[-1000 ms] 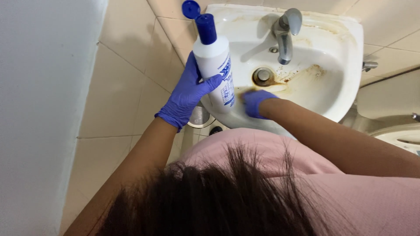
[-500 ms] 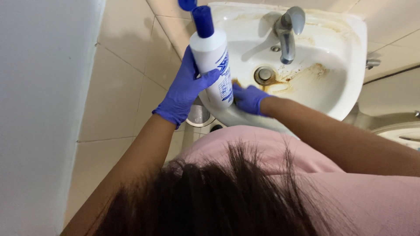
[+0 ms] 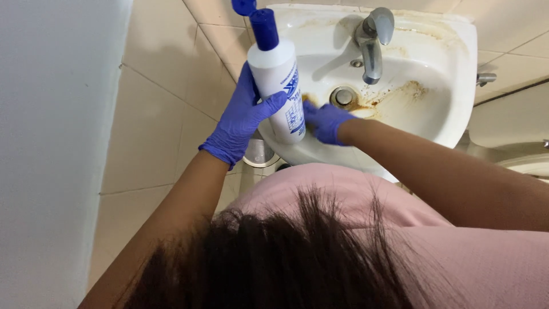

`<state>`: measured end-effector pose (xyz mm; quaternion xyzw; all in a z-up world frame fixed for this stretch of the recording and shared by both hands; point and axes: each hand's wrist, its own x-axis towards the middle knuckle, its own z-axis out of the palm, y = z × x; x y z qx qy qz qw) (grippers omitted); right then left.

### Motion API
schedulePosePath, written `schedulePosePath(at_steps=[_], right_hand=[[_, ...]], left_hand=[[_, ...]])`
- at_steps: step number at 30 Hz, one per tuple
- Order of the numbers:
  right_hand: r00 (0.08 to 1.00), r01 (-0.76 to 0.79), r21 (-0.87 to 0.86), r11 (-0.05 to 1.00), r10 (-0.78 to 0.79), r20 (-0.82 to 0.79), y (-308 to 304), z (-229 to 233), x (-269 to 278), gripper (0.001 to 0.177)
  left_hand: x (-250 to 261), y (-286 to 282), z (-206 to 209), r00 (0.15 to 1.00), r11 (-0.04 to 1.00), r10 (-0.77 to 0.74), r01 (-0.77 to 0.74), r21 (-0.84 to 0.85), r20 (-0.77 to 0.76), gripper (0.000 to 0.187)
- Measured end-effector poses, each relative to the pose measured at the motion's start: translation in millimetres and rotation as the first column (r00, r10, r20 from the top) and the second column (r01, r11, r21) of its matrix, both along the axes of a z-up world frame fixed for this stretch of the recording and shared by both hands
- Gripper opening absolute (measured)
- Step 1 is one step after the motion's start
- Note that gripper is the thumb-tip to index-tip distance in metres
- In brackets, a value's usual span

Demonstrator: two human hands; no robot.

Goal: The person applies cleaning liquid to a sponge and scrubs a dirty bathroom sink basin, faucet, and drain area. They repeatedly apply more liquid and continue scrubbing until the sink surface appears cleaner.

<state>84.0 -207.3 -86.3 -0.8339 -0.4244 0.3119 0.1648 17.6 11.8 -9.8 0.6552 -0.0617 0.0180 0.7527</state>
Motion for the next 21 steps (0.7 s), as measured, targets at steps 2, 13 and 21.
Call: schedulePosePath(at_steps=[2, 13, 21], right_hand=[[0.978, 0.191, -0.442, 0.877, -0.209, 0.008, 23.5, 49.7, 1.4, 0.075], [0.958, 0.269, -0.023, 0.963, -0.27, -0.093, 34.7, -22.9, 26.7, 0.084], [0.894, 0.411, -0.032, 0.911, -0.41, -0.179, 46.7, 7.9, 24.9, 0.07]], left_hand=[[0.4, -2.8, 6.2, 0.999, 0.998, 0.03, -0.029, 0.049, -0.026, 0.076], [-17.1, 11.0, 16.6, 0.999, 0.999, 0.04, -0.04, -0.01, 0.001, 0.07], [-22.0, 7.6, 30.1, 0.999, 1.0, 0.018, -0.019, -0.016, -0.027, 0.069]])
